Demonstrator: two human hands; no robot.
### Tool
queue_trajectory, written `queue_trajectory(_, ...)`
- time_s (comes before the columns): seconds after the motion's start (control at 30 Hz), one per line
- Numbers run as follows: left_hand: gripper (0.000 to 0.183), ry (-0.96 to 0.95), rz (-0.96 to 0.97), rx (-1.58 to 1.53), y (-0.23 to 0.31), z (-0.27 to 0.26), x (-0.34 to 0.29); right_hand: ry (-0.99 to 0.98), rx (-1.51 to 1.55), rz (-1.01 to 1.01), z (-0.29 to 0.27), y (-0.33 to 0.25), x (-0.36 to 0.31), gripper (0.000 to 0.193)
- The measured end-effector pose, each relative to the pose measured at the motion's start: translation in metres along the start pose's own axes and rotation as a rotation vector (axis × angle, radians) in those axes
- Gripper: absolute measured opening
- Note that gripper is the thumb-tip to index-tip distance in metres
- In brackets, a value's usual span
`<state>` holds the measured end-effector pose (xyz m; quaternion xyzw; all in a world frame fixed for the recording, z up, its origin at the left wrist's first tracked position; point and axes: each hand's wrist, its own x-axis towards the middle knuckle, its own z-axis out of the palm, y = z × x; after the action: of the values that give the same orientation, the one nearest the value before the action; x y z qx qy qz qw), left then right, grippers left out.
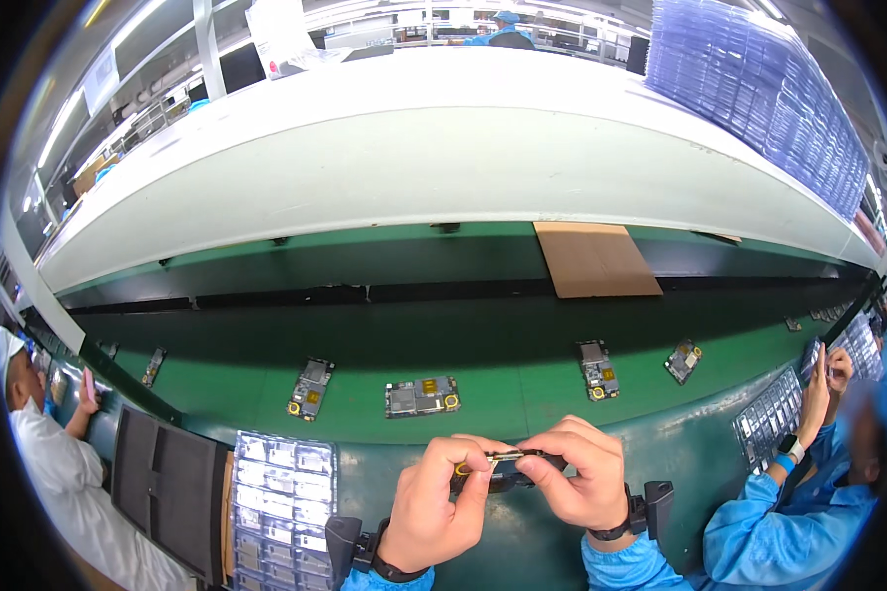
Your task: The recorder is assembling and organizing electronic circuit boards on an industrial assembly line, placing them in trays and moving trays between shelves.
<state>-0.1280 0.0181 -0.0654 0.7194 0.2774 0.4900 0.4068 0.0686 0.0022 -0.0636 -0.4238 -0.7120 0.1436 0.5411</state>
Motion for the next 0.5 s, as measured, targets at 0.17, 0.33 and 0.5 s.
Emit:
queue_trajectory(0.17,0.019,-0.018,-0.016,-0.057,-0.013,-0.013,-0.002,0.038,-0.085,-0.043,0.009,-0.010,0.004,0.016)
queue_trajectory(0.33,0.020,-0.023,-0.076,-0.109,-0.007,-0.023,-0.001,-0.063,0.199,0.200,0.013,-0.013,0.006,0.019)
queue_trajectory(0.5,0.029,-0.116,-0.089,0.047,-0.003,-0.031,0.003,-0.097,0.172,0.201,0.014,-0.001,0.003,0.021)
